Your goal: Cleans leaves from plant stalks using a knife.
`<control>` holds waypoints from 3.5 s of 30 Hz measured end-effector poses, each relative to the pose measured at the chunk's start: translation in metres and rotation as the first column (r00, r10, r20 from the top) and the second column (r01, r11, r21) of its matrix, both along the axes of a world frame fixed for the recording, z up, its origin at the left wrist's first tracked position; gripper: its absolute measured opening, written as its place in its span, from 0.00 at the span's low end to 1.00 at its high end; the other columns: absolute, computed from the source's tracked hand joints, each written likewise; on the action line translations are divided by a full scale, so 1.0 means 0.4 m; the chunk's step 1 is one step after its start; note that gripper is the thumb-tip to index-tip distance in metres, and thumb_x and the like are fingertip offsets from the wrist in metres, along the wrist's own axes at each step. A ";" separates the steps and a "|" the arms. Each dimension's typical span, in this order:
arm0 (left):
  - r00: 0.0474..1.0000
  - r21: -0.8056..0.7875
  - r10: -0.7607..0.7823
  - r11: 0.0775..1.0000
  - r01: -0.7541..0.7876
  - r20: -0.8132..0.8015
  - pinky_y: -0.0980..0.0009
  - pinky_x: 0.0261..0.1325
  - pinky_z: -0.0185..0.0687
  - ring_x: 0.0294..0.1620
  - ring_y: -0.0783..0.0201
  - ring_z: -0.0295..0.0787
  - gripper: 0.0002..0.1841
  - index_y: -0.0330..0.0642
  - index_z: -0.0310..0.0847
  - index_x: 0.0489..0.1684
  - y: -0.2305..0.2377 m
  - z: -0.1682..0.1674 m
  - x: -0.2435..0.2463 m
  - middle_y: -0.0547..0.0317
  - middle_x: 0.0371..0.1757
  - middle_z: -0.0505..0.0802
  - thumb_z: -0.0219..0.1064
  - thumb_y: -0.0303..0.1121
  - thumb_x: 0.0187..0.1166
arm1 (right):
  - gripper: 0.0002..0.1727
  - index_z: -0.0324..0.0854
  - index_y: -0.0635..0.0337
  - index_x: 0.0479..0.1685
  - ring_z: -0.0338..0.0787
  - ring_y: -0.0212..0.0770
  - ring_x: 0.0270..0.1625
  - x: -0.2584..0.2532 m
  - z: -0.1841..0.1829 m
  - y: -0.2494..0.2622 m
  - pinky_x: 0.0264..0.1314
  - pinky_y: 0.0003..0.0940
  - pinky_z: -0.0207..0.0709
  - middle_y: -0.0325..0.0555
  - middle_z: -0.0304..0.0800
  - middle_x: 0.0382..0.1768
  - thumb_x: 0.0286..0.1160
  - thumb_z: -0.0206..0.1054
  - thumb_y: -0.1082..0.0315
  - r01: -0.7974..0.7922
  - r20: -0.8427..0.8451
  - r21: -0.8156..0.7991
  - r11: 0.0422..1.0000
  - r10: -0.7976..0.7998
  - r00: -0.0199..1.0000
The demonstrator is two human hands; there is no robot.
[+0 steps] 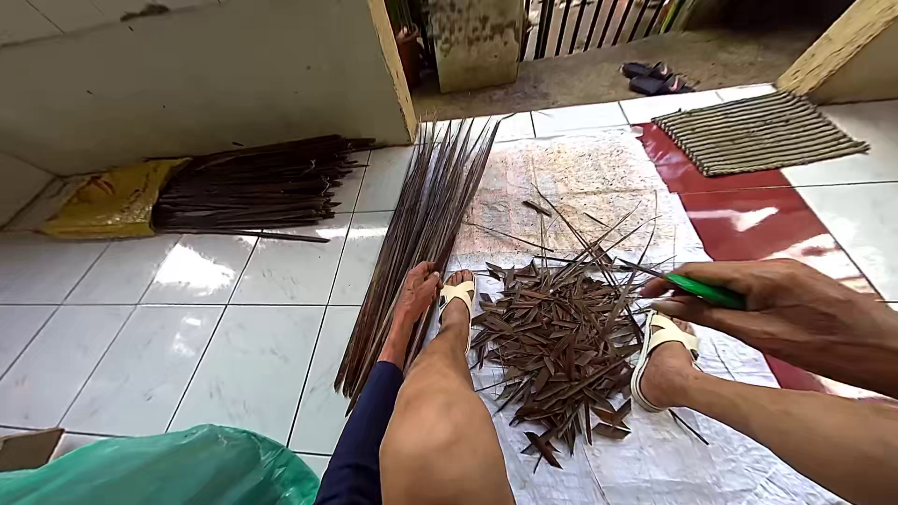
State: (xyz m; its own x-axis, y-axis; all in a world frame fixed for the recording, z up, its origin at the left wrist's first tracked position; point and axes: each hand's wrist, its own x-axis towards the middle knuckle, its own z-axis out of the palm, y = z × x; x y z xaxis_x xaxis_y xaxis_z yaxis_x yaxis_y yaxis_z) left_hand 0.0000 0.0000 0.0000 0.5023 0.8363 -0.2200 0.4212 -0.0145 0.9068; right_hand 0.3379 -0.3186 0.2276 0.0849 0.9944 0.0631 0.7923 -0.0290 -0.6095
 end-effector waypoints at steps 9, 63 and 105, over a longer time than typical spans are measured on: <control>0.965 -0.027 -0.166 0.984 0.175 0.201 0.78 0.11 0.56 0.10 0.74 0.59 0.15 0.41 0.87 0.56 -0.166 0.554 0.008 0.65 0.21 0.77 0.56 0.40 0.93 | 0.10 0.92 0.46 0.50 0.81 0.33 0.26 -0.010 0.070 0.066 0.33 0.39 0.78 0.35 0.87 0.26 0.83 0.69 0.55 0.156 -0.193 0.174 0.972 -0.122 0.974; 0.780 -0.138 -0.454 0.821 0.554 0.432 0.83 0.11 0.56 0.08 0.77 0.56 0.14 0.43 0.77 0.41 -0.376 0.781 0.255 0.71 0.14 0.65 0.51 0.38 0.95 | 0.22 0.82 0.41 0.77 0.89 0.34 0.35 -0.171 0.076 0.076 0.48 0.40 0.84 0.40 0.93 0.39 0.89 0.60 0.50 0.226 -0.390 0.402 0.887 -0.057 0.919; 0.748 -0.117 -0.612 0.749 0.652 0.256 0.84 0.11 0.53 0.09 0.78 0.57 0.13 0.42 0.81 0.43 -0.392 0.814 0.160 0.71 0.15 0.68 0.54 0.38 0.93 | 0.24 0.82 0.44 0.77 0.89 0.40 0.44 -0.054 0.094 0.066 0.52 0.47 0.81 0.43 0.94 0.56 0.88 0.61 0.49 0.667 -0.626 0.429 0.609 -0.332 0.706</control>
State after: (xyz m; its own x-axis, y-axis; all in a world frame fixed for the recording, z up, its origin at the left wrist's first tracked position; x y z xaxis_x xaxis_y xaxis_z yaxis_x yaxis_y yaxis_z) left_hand 0.0639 -0.1567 0.3256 0.9478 0.2627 -0.1807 0.1971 -0.0376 0.9797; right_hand 0.3164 -0.2923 0.2652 0.7383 0.5318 0.4148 0.3942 0.1587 -0.9052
